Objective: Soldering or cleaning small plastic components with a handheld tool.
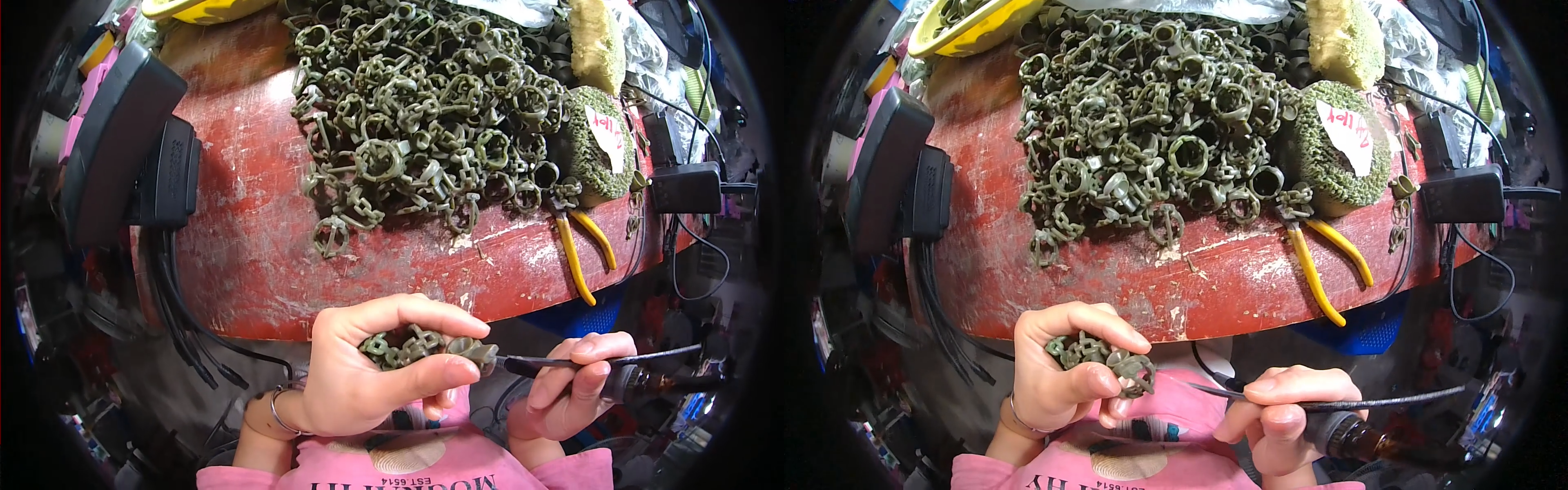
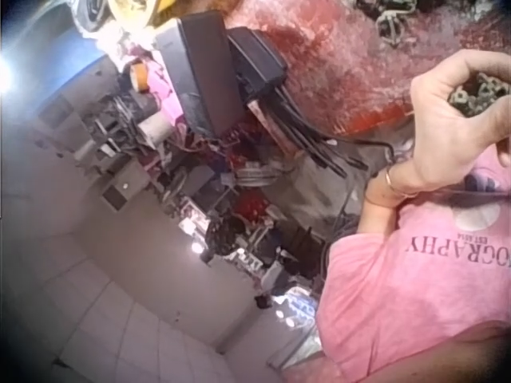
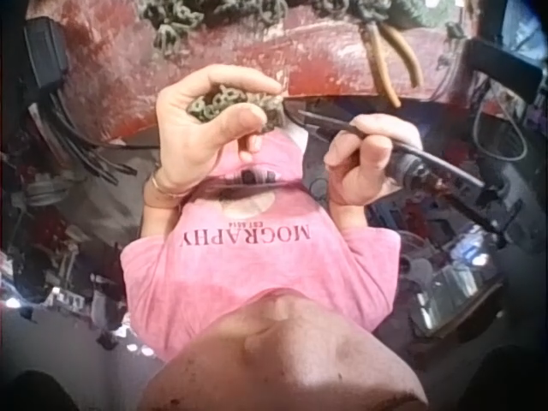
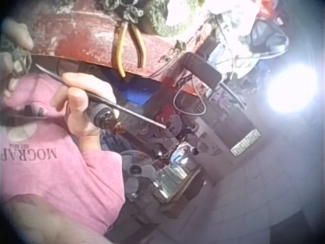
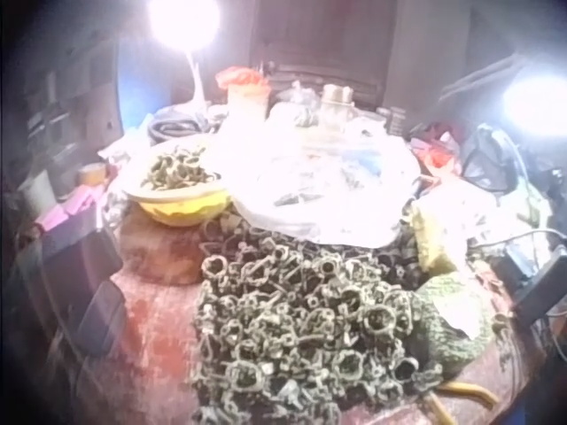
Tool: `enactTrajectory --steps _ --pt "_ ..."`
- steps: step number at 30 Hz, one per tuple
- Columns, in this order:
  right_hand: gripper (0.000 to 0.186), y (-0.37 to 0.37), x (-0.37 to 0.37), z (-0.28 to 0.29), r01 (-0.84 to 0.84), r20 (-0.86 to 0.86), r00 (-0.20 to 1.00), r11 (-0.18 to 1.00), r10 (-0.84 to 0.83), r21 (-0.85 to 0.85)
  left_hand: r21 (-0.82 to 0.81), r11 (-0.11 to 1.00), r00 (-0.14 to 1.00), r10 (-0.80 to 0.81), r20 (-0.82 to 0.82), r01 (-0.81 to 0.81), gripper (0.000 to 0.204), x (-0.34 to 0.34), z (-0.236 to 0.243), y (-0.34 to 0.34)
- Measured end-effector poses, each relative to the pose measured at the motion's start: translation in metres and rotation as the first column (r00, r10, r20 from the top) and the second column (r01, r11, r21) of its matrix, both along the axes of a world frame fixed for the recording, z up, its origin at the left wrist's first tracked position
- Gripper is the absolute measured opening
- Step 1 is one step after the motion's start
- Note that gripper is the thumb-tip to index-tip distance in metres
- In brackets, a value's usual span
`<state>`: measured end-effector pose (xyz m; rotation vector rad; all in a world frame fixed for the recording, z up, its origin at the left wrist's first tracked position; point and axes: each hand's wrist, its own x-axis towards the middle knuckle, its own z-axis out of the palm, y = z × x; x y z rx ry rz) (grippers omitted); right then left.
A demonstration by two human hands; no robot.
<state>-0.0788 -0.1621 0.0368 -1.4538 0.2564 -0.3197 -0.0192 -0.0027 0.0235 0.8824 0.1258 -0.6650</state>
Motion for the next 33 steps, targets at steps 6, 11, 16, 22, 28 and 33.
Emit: enactTrajectory --steps 6,11,16,22,28,33 --pt "0.026 0.009 0.001 -0.008 -0.024 0.067 0.997 0.999 0.026 -0.039 0.014 1.000 0.996 -0.016 -0.087 0.018 0.023 0.004 0.007 0.001" --pt "0.022 0.011 -0.001 -0.011 0.021 0.049 0.999 0.999 -0.019 -0.037 0.011 0.999 0.993 -0.044 -0.107 0.045 0.021 0.005 0.006 0.000" --pt "0.024 0.011 -0.001 -0.012 -0.041 0.036 0.998 0.998 0.043 -0.050 0.021 0.997 0.991 -0.072 -0.113 0.075 0.021 0.006 0.009 0.004" --pt "0.022 0.012 -0.003 -0.018 -0.045 0.099 0.993 0.993 0.056 -0.106 -0.050 0.993 0.963 -0.120 -0.241 0.111 0.019 0.011 0.008 0.001" --pt "0.022 0.013 0.002 -0.022 -0.040 0.137 0.988 0.978 0.069 -0.204 -0.075 0.996 0.952 -0.072 -0.298 0.052 0.017 0.010 0.005 0.003" --pt "0.022 0.009 0.000 -0.018 0.019 0.130 0.991 0.977 0.010 -0.214 -0.053 0.996 0.961 -0.090 -0.261 0.078 0.016 0.009 0.006 -0.001"
